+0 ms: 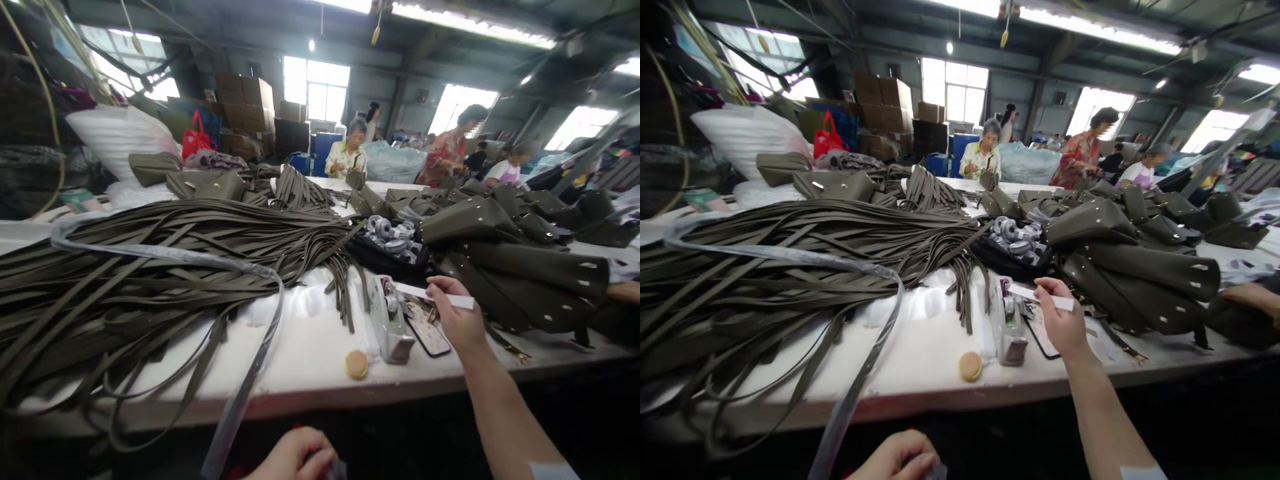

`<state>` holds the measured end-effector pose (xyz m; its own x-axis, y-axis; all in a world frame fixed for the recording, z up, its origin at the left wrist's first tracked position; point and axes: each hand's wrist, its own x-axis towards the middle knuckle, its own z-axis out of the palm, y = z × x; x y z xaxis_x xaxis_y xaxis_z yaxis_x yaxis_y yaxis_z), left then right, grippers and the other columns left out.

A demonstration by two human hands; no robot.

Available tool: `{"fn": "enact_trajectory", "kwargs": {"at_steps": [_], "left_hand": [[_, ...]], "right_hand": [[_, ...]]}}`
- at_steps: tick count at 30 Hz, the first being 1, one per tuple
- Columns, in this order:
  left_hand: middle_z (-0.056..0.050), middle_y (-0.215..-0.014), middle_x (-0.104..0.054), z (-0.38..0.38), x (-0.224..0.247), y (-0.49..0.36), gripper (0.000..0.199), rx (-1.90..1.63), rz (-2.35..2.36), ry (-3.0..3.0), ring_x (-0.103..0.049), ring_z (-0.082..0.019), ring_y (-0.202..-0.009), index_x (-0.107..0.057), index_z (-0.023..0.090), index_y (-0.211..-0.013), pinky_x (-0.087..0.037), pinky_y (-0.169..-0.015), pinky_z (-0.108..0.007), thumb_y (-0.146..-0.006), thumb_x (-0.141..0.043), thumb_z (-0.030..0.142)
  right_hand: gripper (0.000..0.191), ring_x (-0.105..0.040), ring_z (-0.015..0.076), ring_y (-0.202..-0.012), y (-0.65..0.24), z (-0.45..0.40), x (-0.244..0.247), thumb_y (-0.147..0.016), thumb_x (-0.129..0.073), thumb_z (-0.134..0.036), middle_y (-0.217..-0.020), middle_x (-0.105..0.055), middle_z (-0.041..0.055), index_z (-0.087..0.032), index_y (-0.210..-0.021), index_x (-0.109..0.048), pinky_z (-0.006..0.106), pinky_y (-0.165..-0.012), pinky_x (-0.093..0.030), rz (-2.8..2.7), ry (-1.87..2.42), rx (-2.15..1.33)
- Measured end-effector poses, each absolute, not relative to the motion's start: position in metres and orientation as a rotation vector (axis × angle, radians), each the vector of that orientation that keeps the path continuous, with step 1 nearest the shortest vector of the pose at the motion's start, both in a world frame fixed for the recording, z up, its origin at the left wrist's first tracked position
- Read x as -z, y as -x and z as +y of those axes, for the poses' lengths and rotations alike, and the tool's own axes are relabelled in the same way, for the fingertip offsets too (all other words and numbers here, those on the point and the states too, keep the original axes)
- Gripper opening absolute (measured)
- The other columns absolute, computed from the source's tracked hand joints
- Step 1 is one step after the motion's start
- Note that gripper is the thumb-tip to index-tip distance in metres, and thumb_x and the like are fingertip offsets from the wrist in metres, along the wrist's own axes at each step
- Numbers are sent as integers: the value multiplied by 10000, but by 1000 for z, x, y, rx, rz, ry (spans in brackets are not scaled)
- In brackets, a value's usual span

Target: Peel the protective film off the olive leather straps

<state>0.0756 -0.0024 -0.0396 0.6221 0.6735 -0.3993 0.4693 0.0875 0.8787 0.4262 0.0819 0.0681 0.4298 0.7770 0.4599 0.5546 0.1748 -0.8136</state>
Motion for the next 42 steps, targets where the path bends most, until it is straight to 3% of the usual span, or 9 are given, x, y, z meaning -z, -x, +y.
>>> {"fn": "enact_trajectory", "kwargs": {"at_steps": [3, 8, 15, 26, 30, 33, 36, 39, 42], "left_hand": [[-34, -867, -715, -9, 35, -74, 364, -232, 952, -1665, -631, -184, -818, -735, 181, -896, -486, -803, -268, -935, -484, 442], [-59, -907, -722, -15, 35, -65, 423, -284, 930, -1608, -646, -186, -822, -707, 153, -956, -498, -769, -259, -959, -394, 438], [-38, -737, -669, -25, 54, -53, 521, -294, 1005, -1210, -581, -138, -493, -657, 135, -988, -446, -465, -234, -914, -408, 587], [-40, -700, -695, -31, 45, -46, 428, -364, 978, -1221, -620, -150, -520, -652, 127, -977, -483, -503, -241, -934, -419, 484], [-39, -685, -680, -33, 41, -45, 379, -426, 977, -1330, -647, -160, -621, -661, 132, -834, -499, -590, -239, -928, -448, 431], [-48, -724, -695, -33, 41, -43, 371, -453, 1004, -1332, -643, -159, -636, -671, 129, -848, -500, -593, -234, -927, -450, 417], [-63, -776, -720, -33, 44, -41, 368, -460, 1031, -1344, -655, -169, -687, -687, 127, -862, -510, -629, -237, -928, -447, 399], [-73, -842, -743, -32, 46, -42, 363, -459, 1050, -1387, -671, -186, -774, -707, 129, -875, -517, -714, -254, -926, -457, 388], [-77, -859, -750, -31, 45, -43, 378, -457, 1067, -1372, -675, -195, -787, -713, 129, -892, -520, -732, -270, -927, -454, 402]], "right_hand": [[397, -684, 231, -948, -369, 23, -62, -879, -631, -398, -1111, -711, 115, -194, -1220, -614, 359, -814, -568, -1348, 1420, -421], [283, -724, 243, -864, -306, -37, -19, -825, -718, -371, -959, -762, 82, -198, -1049, -702, 365, -800, -604, -1497, 1545, -669], [106, -725, 221, -903, -264, -80, -4, -887, -653, -269, -941, -757, 45, -234, -980, -689, 340, -833, -609, -1873, 1440, -502], [264, -723, 182, -890, -227, -98, 0, -933, -497, -120, -975, -757, 46, -222, -1109, -665, 381, -975, -559, -2247, 1194, -313], [190, -707, 190, -923, -217, -95, 7, -940, -529, -175, -955, -752, 41, -233, -1046, -676, 382, -957, -556, -2155, 1238, -454], [122, -688, 222, -889, -220, -97, 7, -907, -615, -275, -924, -732, 69, -232, -971, -711, 396, -861, -569, -2012, 1401, -516], [185, -674, 207, -731, -226, -104, 9, -879, -647, -375, -839, -725, 75, -230, -923, -752, 345, -701, -568, -1833, 1594, -792], [317, -626, 154, -521, -227, -111, 12, -872, -627, -486, -673, -711, 43, -213, -968, -757, 285, -557, -541, -1437, 1638, -1373], [389, -699, 180, -648, -224, -116, 12, -779, -731, -516, -750, -747, 69, -192, -994, -753, 297, -656, -567, -1008, 1488, -1714]]}}
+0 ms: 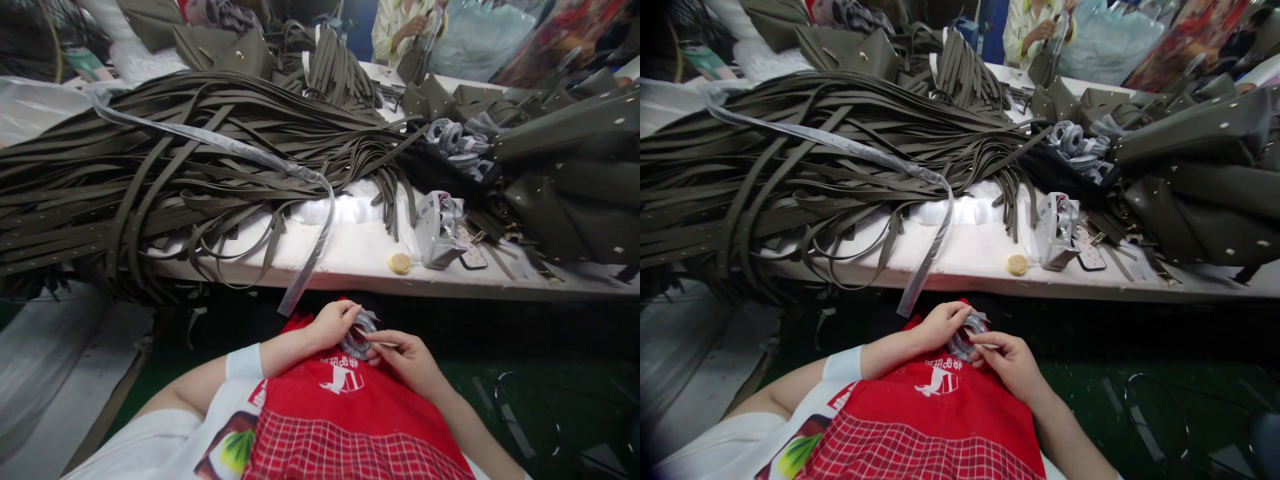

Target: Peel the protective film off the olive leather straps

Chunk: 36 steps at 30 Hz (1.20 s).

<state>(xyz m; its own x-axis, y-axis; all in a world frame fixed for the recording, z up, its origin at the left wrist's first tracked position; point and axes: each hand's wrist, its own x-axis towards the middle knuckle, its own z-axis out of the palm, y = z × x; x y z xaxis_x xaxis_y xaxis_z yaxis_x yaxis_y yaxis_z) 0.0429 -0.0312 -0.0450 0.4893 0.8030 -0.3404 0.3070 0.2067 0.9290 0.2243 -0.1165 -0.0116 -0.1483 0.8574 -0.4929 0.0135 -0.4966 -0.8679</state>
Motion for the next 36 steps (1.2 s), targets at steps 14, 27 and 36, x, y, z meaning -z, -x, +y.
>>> {"fn": "enact_trajectory", "kwargs": {"at_steps": [14, 27, 36], "left_hand": [[-79, -856, -744, -32, 44, -46, 377, -459, 1076, -1388, -671, -200, -799, -705, 128, -873, -513, -739, -266, -930, -454, 404], [-78, -875, -747, -33, 41, -47, 378, -424, 1074, -1434, -674, -204, -805, -711, 128, -907, -509, -760, -278, -941, -444, 393], [-62, -903, -741, -36, 28, -45, 388, -450, 885, -1648, -664, -181, -808, -734, 144, -960, -485, -755, -245, -957, -445, 402]], "right_hand": [[379, -730, 232, -823, -229, -118, 11, -765, -738, -432, -954, -764, 124, -180, -1047, -745, 397, -838, -555, -692, 1170, -1857], [503, -636, 144, -490, -236, -120, 12, -868, -574, -596, -593, -696, 51, -120, -911, -733, 258, -544, -507, -789, 1400, -1848], [521, -473, 91, -332, -234, -90, 8, -871, -531, -645, -499, -623, 4, -147, -792, -664, 203, -360, -346, -1060, 1559, -1381]]}}
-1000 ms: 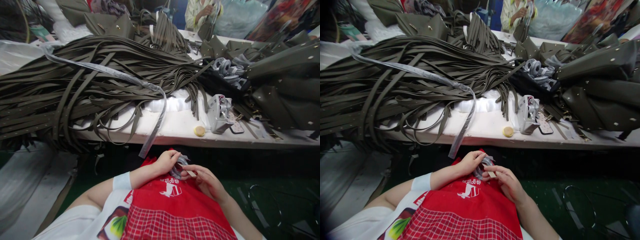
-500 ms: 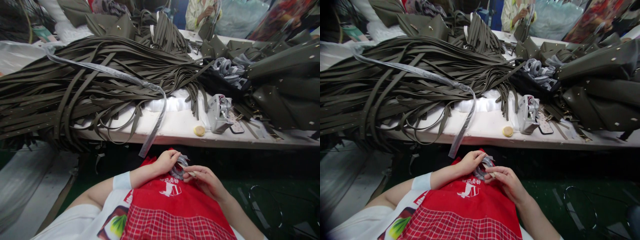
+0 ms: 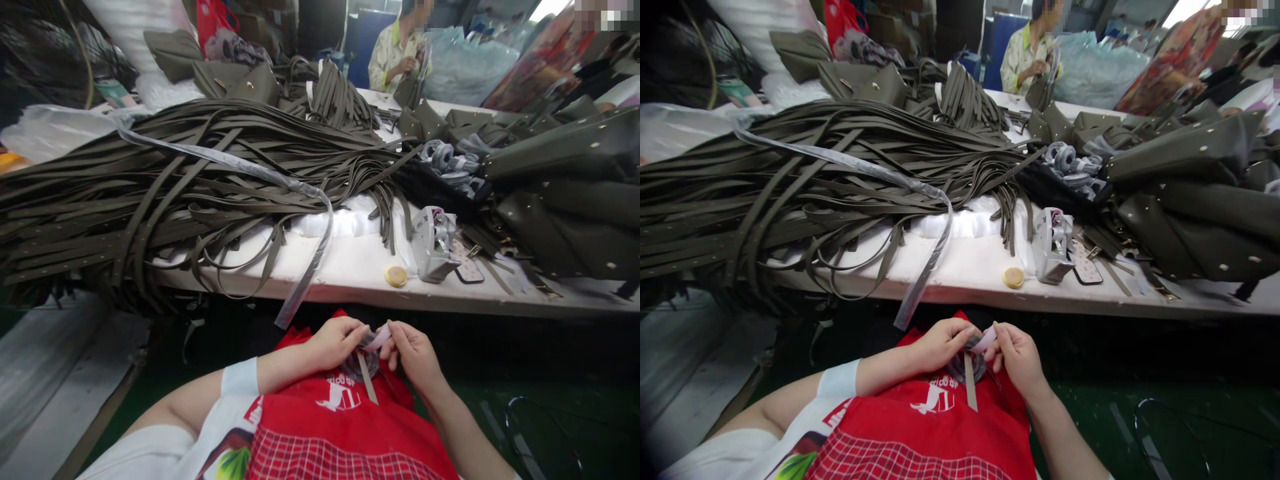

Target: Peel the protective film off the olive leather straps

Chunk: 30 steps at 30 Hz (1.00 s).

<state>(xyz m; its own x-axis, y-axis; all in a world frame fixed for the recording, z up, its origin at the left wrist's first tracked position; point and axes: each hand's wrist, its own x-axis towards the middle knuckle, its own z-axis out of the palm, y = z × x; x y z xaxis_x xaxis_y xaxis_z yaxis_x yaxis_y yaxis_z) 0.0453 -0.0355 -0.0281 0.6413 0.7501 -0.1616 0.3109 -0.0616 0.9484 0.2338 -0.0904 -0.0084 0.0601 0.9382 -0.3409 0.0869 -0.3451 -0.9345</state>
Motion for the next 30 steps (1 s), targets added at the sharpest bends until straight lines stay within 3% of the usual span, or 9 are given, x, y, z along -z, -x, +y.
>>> {"fn": "enact_trajectory", "kwargs": {"at_steps": [3, 6, 8, 11, 14, 20, 23, 27, 30], "left_hand": [[-52, -936, -745, -36, 27, -45, 304, -442, 871, -1733, -669, -189, -827, -736, 167, -1010, -481, -768, -242, -870, -605, 402], [-50, -922, -747, -37, 34, -45, 293, -419, 949, -1688, -672, -191, -813, -736, 168, -1016, -486, -749, -245, -854, -610, 377], [-54, -897, -746, -38, 41, -46, 322, -412, 1029, -1548, -673, -193, -778, -726, 146, -1022, -499, -707, -252, -864, -578, 385], [-66, -861, -744, -39, 49, -46, 356, -412, 1103, -1358, -679, -206, -756, -717, 114, -1004, -508, -653, -257, -852, -582, 406], [-67, -877, -750, -38, 50, -47, 331, -412, 1115, -1371, -677, -206, -792, -728, 122, -975, -508, -693, -260, -831, -607, 395], [-53, -890, -753, -37, 46, -49, 308, -363, 1120, -1458, -667, -184, -768, -737, 140, -993, -501, -702, -255, -808, -628, 362], [-60, -839, -748, -38, 45, -49, 334, -360, 1104, -1413, -672, -185, -726, -725, 124, -1010, -504, -658, -252, -824, -617, 379], [-67, -847, -748, -38, 44, -47, 311, -367, 1107, -1404, -680, -203, -768, -728, 128, -986, -518, -679, -261, -825, -620, 371], [-66, -880, -752, -37, 43, -46, 287, -371, 1134, -1434, -681, -211, -808, -736, 140, -946, -522, -736, -278, -820, -629, 375]], "right_hand": [[532, -566, 131, -399, -232, -78, 15, -853, -546, -660, -544, -657, 31, -143, -806, -662, 234, -422, -447, -1025, 1536, -1363], [507, -633, 164, -514, -238, -74, 17, -878, -539, -612, -660, -697, 51, -131, -980, -664, 281, -539, -530, -1092, 1534, -1304], [430, -644, 173, -589, -243, -77, 11, -896, -557, -512, -711, -687, 41, -137, -1098, -621, 301, -607, -544, -1245, 1536, -1217], [284, -635, 177, -691, -244, -90, -5, -866, -586, -279, -761, -660, 23, -184, -1132, -612, 307, -689, -535, -1711, 1482, -1155], [343, -644, 201, -817, -236, -102, -14, -793, -619, -152, -882, -684, 35, -256, -1117, -661, 333, -781, -521, -2182, 1354, -1072], [221, -626, 178, -710, -241, -98, -32, -927, -504, -177, -777, -665, 42, -245, -976, -708, 286, -630, -484, -2228, 1181, -722], [194, -640, 180, -779, -250, -90, -50, -896, -571, -182, -850, -681, 37, -261, -1022, -697, 283, -686, -507, -2254, 1220, -814], [373, -651, 223, -911, -233, -87, -41, -820, -650, -157, -988, -703, 41, -289, -1168, -660, 349, -823, -529, -2509, 1243, -888], [282, -657, 233, -864, -218, -89, -22, -886, -563, -152, -950, -710, 64, -251, -1120, -684, 377, -793, -537, -2605, 1172, -804]]}}
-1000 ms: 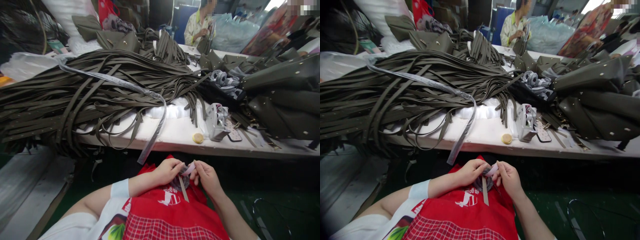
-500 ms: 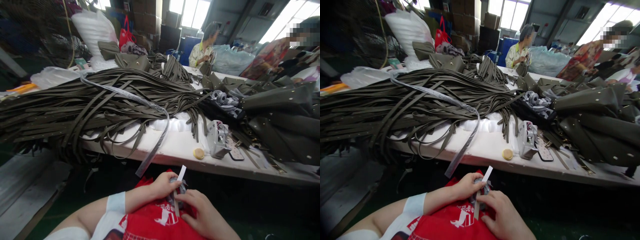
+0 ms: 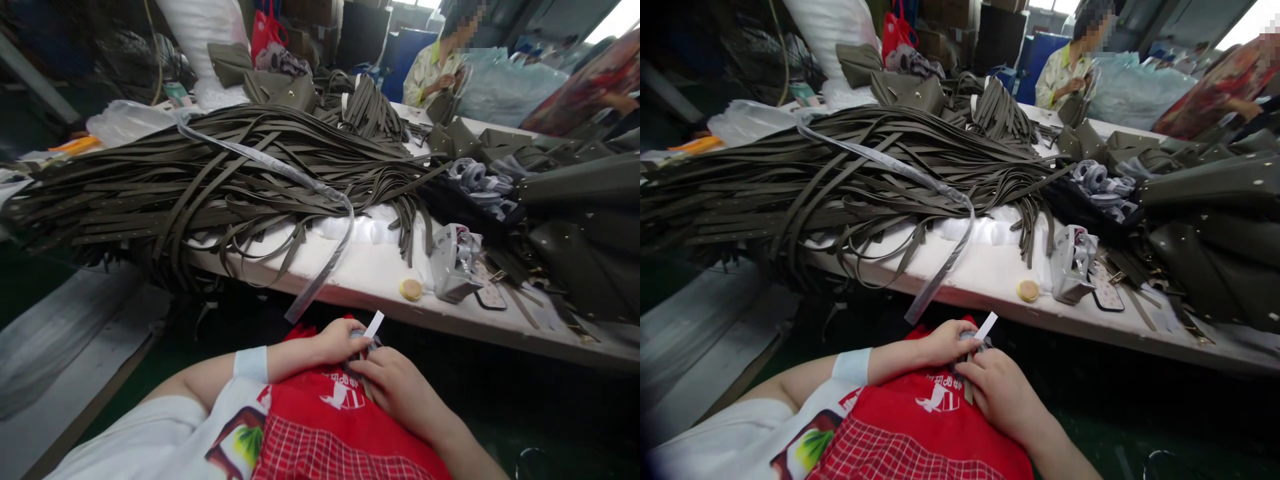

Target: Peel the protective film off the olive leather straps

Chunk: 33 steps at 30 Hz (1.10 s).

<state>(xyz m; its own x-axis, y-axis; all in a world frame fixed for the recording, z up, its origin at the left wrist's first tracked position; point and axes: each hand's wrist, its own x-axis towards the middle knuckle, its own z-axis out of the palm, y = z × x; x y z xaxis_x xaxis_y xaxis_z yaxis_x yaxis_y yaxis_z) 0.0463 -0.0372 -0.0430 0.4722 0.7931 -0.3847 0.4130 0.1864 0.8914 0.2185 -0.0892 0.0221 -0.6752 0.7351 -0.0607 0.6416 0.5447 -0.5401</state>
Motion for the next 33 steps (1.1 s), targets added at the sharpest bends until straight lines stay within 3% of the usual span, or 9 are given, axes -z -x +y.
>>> {"fn": "enact_trajectory", "kwargs": {"at_steps": [3, 6, 10, 13, 16, 21, 26, 30, 33], "left_hand": [[-72, -876, -750, -37, 44, -46, 287, -369, 1150, -1390, -690, -222, -809, -734, 141, -939, -531, -734, -294, -813, -639, 381], [-80, -813, -738, -37, 47, -47, 351, -333, 1114, -1211, -696, -227, -697, -701, 133, -1027, -545, -614, -307, -816, -632, 405], [-54, -702, -709, -37, 51, -48, 416, -317, 1012, -1058, -682, -207, -612, -670, 132, -1087, -547, -555, -293, -815, -636, 445], [-50, -716, -713, -37, 50, -47, 385, -340, 981, -1148, -688, -193, -648, -687, 136, -1079, -540, -581, -263, -823, -644, 420], [-56, -788, -733, -37, 48, -45, 338, -360, 1009, -1259, -695, -185, -709, -710, 137, -1056, -528, -606, -233, -816, -665, 372], [-63, -856, -747, -38, 51, -42, 366, -413, 987, -1282, -694, -180, -728, -703, 133, -1101, -536, -659, -249, -842, -642, 384], [-51, -884, -749, -37, 51, -43, 344, -402, 986, -1382, -697, -193, -802, -710, 151, -1073, -529, -710, -247, -828, -666, 387], [-52, -785, -730, -39, 48, -45, 411, -376, 949, -1225, -694, -184, -696, -679, 136, -1103, -535, -625, -253, -821, -663, 434], [-64, -812, -734, -40, 46, -45, 431, -388, 934, -1191, -692, -186, -690, -674, 134, -1112, -547, -639, -277, -817, -667, 449]], "right_hand": [[287, -653, 216, -824, -226, -89, -27, -935, -481, -153, -910, -707, 71, -232, -1129, -677, 355, -759, -540, -2552, 1153, -773], [293, -652, 188, -796, -251, -83, -51, -937, -489, -153, -889, -691, 46, -269, -1137, -669, 294, -694, -536, -2337, 1173, -746], [321, -655, 225, -891, -276, -56, -56, -880, -591, -132, -993, -687, 64, -273, -1155, -674, 357, -832, -526, -1863, 1264, -99], [380, -645, 265, -917, -275, -22, -30, -873, -600, -186, -970, -691, 98, -224, -1250, -633, 423, -883, -501, -1873, 1410, 206], [500, -655, 271, -880, -266, 0, -6, -882, -551, -294, -1033, -692, 148, -125, -1352, -535, 404, -813, -517, -1951, 1625, -14], [416, -662, 253, -712, -256, -14, 4, -891, -504, -547, -758, -727, 79, -209, -898, -746, 336, -629, -475, -1945, 1957, -629], [350, -626, 206, -618, -247, -41, 13, -853, -582, -521, -696, -698, 38, -197, -897, -707, 294, -564, -473, -1798, 1655, -1184], [231, -669, 196, -701, -240, -63, 14, -878, -604, -412, -788, -728, 46, -207, -812, -688, 287, -656, -519, -1736, 1556, -1044], [177, -677, 183, -685, -235, -78, 10, -884, -613, -359, -792, -733, 42, -213, -821, -689, 270, -640, -522, -1813, 1562, -856]]}}
